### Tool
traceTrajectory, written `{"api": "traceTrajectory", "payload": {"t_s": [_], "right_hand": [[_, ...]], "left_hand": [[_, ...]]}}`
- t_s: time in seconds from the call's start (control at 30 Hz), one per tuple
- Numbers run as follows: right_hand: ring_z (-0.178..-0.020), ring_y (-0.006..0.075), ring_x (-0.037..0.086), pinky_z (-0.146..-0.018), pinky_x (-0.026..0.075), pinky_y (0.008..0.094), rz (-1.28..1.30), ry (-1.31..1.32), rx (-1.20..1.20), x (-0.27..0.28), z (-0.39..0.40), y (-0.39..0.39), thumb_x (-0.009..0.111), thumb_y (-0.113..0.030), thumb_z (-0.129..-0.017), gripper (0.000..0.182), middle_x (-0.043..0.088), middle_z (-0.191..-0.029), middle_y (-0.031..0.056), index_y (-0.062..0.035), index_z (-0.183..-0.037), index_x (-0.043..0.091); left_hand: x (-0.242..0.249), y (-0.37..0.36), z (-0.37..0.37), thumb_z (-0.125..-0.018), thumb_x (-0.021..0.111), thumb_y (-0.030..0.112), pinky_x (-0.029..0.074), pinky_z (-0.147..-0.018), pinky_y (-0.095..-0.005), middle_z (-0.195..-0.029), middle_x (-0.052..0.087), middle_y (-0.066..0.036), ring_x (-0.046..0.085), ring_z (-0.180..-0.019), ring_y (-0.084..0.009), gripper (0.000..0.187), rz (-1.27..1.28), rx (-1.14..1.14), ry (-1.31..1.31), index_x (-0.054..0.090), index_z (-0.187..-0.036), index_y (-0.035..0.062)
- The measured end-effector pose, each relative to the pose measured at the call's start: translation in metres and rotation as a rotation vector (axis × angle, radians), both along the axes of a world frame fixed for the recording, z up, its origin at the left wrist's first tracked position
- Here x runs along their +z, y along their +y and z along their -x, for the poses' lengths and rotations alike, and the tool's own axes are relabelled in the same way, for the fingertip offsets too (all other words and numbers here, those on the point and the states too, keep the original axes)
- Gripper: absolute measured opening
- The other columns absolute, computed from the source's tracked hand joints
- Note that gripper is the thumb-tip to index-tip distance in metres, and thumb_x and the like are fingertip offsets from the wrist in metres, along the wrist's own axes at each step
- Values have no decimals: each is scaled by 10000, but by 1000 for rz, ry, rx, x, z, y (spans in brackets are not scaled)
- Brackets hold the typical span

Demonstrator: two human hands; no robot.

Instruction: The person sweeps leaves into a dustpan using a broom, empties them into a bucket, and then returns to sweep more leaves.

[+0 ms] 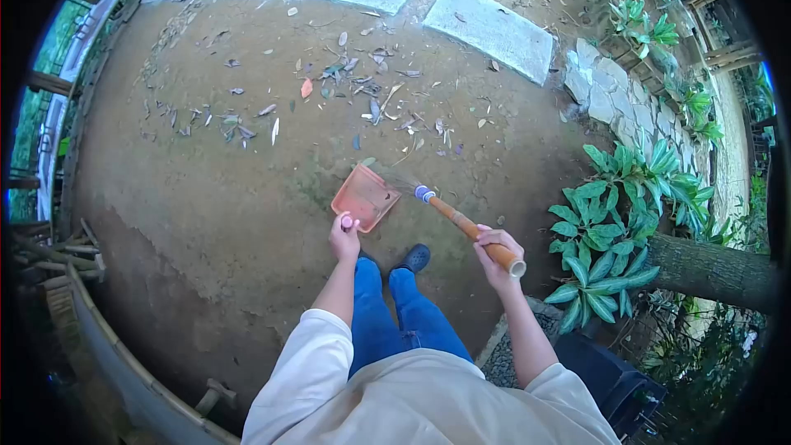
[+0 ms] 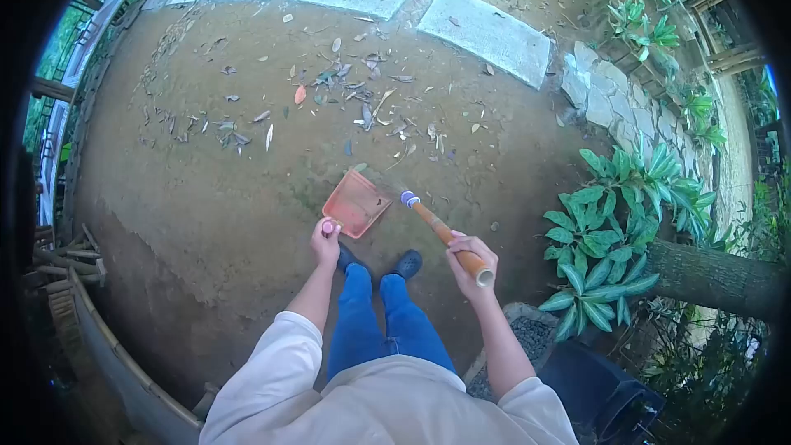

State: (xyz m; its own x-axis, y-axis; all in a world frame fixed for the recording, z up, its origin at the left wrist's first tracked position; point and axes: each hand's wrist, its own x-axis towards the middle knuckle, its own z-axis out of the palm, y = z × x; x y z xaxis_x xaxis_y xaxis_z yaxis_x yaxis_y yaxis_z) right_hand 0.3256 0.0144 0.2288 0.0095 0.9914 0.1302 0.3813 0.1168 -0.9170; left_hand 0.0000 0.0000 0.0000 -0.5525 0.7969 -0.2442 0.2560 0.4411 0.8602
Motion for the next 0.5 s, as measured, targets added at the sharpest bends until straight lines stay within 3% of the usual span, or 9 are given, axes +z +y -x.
{"api": "traceTrajectory", "payload": {"t_s": [0.13,0.33,0.5], "right_hand": [[-1022,305,716,-933,550,393,-25,18,-51,49,-1,0,748,108,-740,171,710,-891,114,-12,-811,649],[-1067,291,703,-986,529,415,-61,84,-180,58,12,11,732,114,-763,170,709,-942,100,-17,-826,645],[-1133,298,662,-1034,494,425,-76,17,-73,54,24,27,712,132,-800,190,686,-992,95,-16,-889,632]], "left_hand": [[5,4,0,-809,792,50,552,-864,-353,-1062,710,-122,691,-981,-239,346,-4,34,-61,677,-1135,56],[0,0,29,-806,792,46,558,-869,-340,-1056,710,-116,694,-989,-217,346,-62,60,-86,681,-1133,60],[17,-4,42,-819,782,40,559,-879,-334,-1049,709,-103,696,-991,-204,327,-77,107,-111,681,-1130,59]]}}
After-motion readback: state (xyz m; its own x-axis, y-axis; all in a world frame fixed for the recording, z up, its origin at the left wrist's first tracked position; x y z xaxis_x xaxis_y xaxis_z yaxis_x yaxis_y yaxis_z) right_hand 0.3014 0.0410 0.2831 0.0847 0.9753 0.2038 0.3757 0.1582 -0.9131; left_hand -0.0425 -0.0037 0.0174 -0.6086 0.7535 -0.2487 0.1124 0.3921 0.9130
